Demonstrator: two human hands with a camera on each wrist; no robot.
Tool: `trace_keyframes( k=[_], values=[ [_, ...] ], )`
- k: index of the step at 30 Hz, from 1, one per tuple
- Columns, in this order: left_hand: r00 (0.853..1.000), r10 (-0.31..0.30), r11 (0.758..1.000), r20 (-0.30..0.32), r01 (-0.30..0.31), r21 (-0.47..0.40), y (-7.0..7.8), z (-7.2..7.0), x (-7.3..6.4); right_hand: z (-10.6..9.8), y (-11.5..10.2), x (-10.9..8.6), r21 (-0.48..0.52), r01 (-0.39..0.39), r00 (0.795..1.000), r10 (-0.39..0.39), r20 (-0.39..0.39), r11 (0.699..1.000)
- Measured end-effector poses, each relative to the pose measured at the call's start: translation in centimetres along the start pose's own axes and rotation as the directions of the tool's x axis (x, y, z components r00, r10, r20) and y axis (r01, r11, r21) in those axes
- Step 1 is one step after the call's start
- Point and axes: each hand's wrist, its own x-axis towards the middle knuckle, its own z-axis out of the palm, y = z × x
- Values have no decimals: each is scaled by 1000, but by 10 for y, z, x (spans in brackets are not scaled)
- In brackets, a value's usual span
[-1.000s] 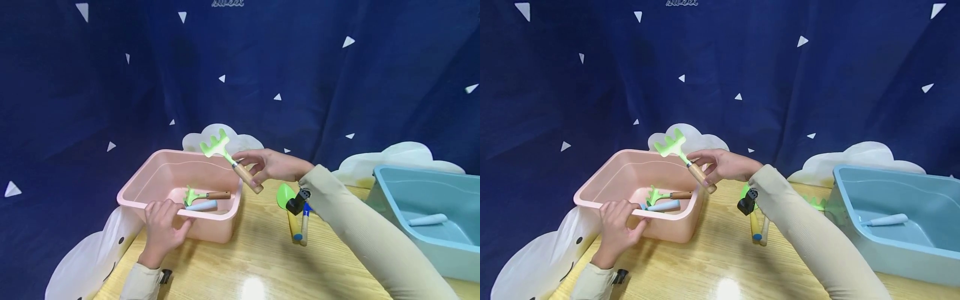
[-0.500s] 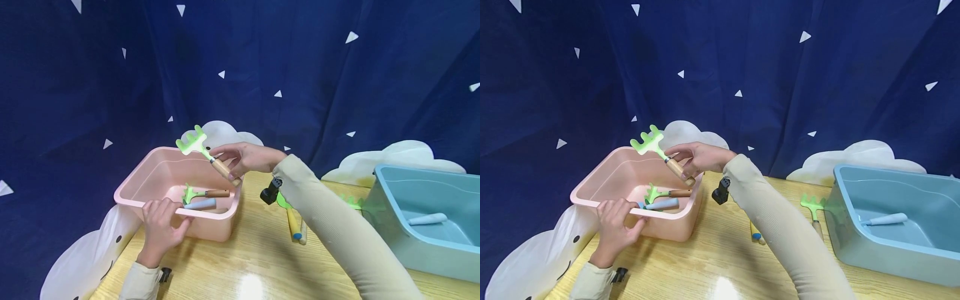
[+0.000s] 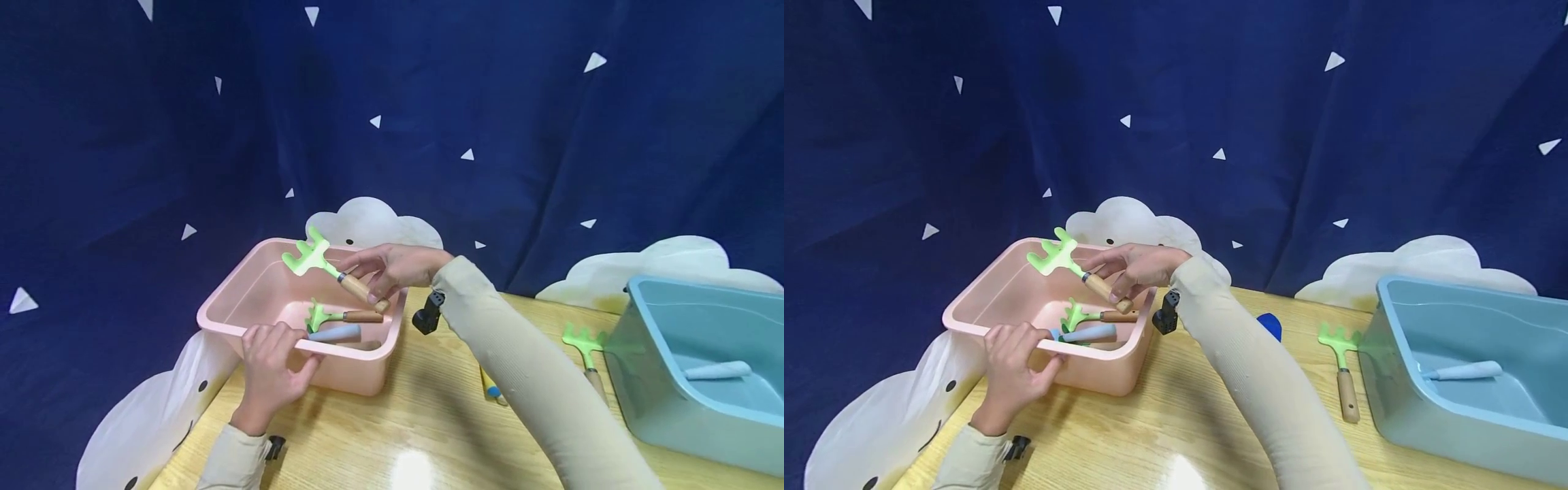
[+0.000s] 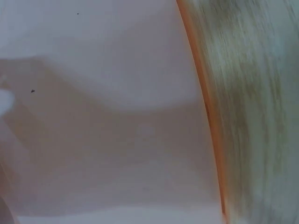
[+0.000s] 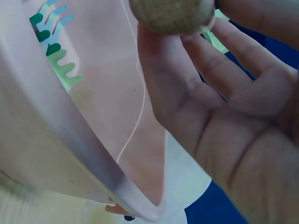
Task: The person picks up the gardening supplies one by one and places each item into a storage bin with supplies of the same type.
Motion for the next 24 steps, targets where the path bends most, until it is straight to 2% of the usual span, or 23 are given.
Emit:
trace_keyframes(
  k=[7, 14, 24],
  values=[
    [1000, 7, 1000, 20, -7, -13, 6, 2, 0, -2, 8, -1, -15, -5, 1000, 5, -19, 1000],
    [1000, 3, 1000, 8, -3, -14, 6, 1, 1, -3, 6, 1, 28, 17, 1000, -18, 21, 999],
    [1000, 4, 1000, 1, -4, -6, 6, -1, -1, 0, 3, 5, -28, -22, 999, 24, 45, 999]
  ],
)
